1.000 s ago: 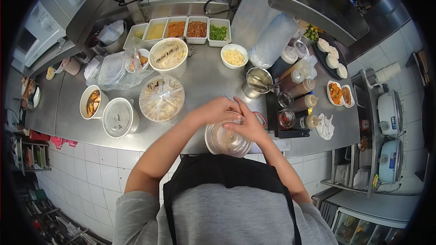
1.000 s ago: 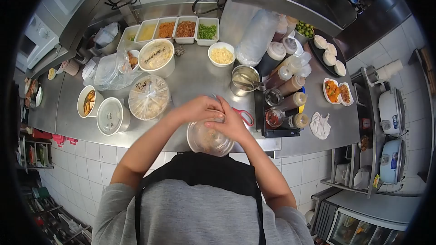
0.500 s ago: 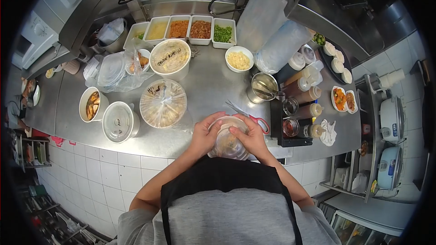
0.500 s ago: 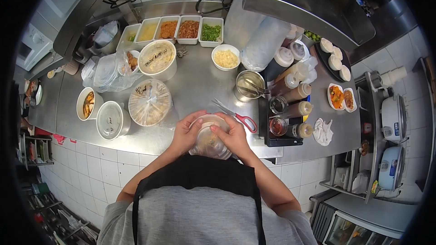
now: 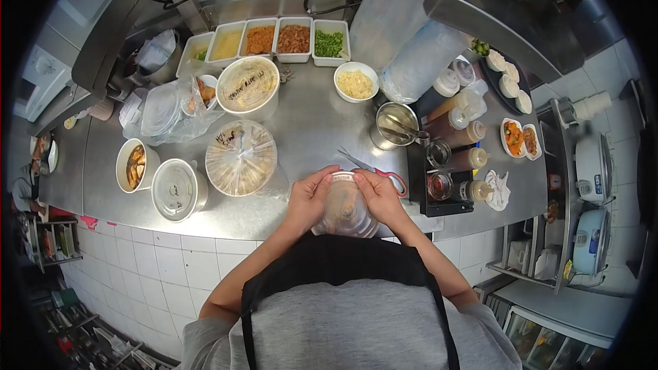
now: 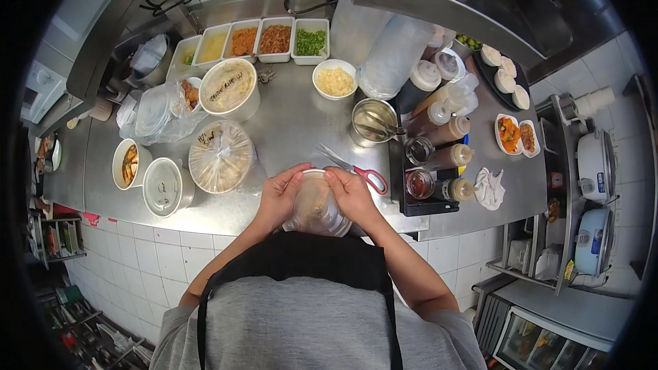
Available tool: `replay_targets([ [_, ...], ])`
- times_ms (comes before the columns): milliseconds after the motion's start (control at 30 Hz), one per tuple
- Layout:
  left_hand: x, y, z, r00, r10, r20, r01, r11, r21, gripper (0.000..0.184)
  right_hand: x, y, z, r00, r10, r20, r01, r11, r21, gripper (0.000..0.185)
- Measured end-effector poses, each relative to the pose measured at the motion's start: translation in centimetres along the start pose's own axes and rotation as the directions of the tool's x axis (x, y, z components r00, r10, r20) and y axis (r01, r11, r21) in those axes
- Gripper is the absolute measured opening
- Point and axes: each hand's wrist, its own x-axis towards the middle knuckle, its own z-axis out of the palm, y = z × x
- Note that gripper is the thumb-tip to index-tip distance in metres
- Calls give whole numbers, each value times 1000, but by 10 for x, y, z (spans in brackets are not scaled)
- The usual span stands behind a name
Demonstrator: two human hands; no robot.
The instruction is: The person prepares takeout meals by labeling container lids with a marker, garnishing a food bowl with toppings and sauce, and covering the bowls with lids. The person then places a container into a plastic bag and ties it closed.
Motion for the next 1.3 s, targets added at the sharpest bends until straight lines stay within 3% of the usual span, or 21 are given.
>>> replay_targets([
  [100,5,0,-1,993,113,-39,-105,980,170,28,11,6,-4,999,-35,26,31,993,117,35],
  [167,12,10,-5,885,458,-86,-345,769,538,34,9,1,-9,996,-77,36,67,972,225,38],
  [233,2,39,-6,860,510,-2,-389,660,643,39,3,-22,-18,921,-329,-207,333,943,-14,43],
  [267,-5,51,-6,845,528,78,-408,546,732,44,-6,-37,-24,905,-374,-203,354,927,-125,44],
  [300,-11,55,1,848,525,75,-403,547,734,44,-12,-41,-22,907,-371,-200,353,928,-121,44],
  [367,-21,57,16,854,466,230,-421,361,832,49,-25,-42,-6,877,-478,-46,290,604,-743,45],
  [567,-19,30,24,895,349,278,-364,212,907,51,-24,-14,4,894,-443,-70,315,732,-604,50],
  [633,-19,29,25,891,356,282,-364,192,911,50,-32,-24,3,915,-402,-25,228,569,-790,51],
  [700,-23,27,26,893,356,276,-355,178,918,50,-37,-18,6,900,-435,6,279,567,-775,52],
  [800,-34,19,32,888,451,93,-234,269,934,49,-39,-17,6,901,-433,25,314,611,-727,52],
  [833,-47,5,44,835,502,-224,-205,663,719,50,-39,-18,6,920,-391,4,285,663,-692,52],
  [867,-57,-8,54,756,400,-518,-243,906,345,51,-40,-19,5,913,-407,2,288,642,-710,53],
  [900,-65,-18,67,745,404,-531,-241,905,350,51,-41,-21,5,909,-416,17,305,639,-706,53],
  [967,-81,-38,87,793,194,-577,-228,974,14,50,-47,-21,7,935,-352,-45,234,706,-669,58],
  [1033,-72,-41,65,743,119,-659,-114,992,50,45,-61,-18,-2,941,-339,-6,260,731,-631,67],
  [1100,-52,-29,28,887,215,-409,-171,975,142,38,-76,-25,-21,973,-164,162,230,762,-606,72],
  [1167,-33,-3,3,982,160,-97,-145,979,143,30,-72,-26,-27,970,-154,189,240,732,-638,75],
  [1200,-24,6,-3,982,165,-94,-151,979,138,30,-61,-27,-27,952,-294,89,281,716,-639,74],
  [1233,-14,14,-8,987,110,117,-134,966,221,29,-48,-29,-27,904,-427,-13,318,695,-645,73],
  [1267,-9,19,-9,948,34,317,-137,942,306,28,-30,-26,-24,771,-636,-21,465,586,-664,61],
  [1300,-6,17,-6,944,41,328,-146,942,303,28,-20,-21,-22,769,-638,-29,458,583,-672,61],
])
